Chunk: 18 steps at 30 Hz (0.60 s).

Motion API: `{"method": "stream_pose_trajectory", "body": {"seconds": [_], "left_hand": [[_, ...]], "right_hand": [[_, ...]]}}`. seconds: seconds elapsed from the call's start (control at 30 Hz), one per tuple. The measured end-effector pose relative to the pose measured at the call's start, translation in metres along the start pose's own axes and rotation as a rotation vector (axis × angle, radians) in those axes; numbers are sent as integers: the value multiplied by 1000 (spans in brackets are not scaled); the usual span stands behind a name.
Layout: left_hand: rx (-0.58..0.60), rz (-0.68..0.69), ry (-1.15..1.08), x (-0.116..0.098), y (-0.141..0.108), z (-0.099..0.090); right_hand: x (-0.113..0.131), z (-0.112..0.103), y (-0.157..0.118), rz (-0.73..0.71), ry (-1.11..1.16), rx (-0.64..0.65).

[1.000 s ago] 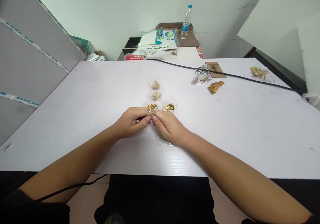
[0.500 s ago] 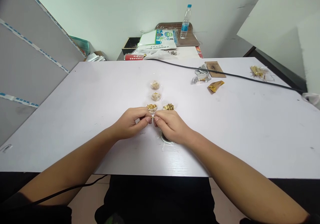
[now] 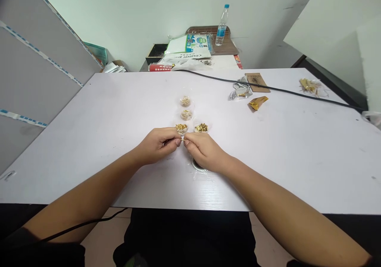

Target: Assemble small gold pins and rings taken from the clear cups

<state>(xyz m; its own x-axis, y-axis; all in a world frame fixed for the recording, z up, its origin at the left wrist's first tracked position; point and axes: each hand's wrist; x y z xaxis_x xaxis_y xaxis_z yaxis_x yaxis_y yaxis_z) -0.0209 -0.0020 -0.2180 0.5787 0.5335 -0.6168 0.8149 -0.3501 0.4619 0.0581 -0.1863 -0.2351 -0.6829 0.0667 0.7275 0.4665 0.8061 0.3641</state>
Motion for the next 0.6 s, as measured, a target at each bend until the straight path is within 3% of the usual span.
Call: {"method": "stream_pose_trajectory", "body": {"seconds": [0.6], "left_hand": [[35, 2, -23, 0, -1, 4]], "right_hand": [[0, 2, -1, 68, 41, 67]]}}
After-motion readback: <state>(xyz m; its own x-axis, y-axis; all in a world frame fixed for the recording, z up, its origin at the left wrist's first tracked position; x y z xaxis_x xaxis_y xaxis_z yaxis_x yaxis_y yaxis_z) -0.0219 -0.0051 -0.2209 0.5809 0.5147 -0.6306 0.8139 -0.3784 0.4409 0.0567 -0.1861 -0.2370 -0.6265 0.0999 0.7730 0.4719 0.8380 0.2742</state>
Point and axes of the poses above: each hand's wrist, its own y-axis towards the middle knuckle, its own z-axis out of the palm, x = y × z, and after that the axes turned 8 degrees about z, right-handed
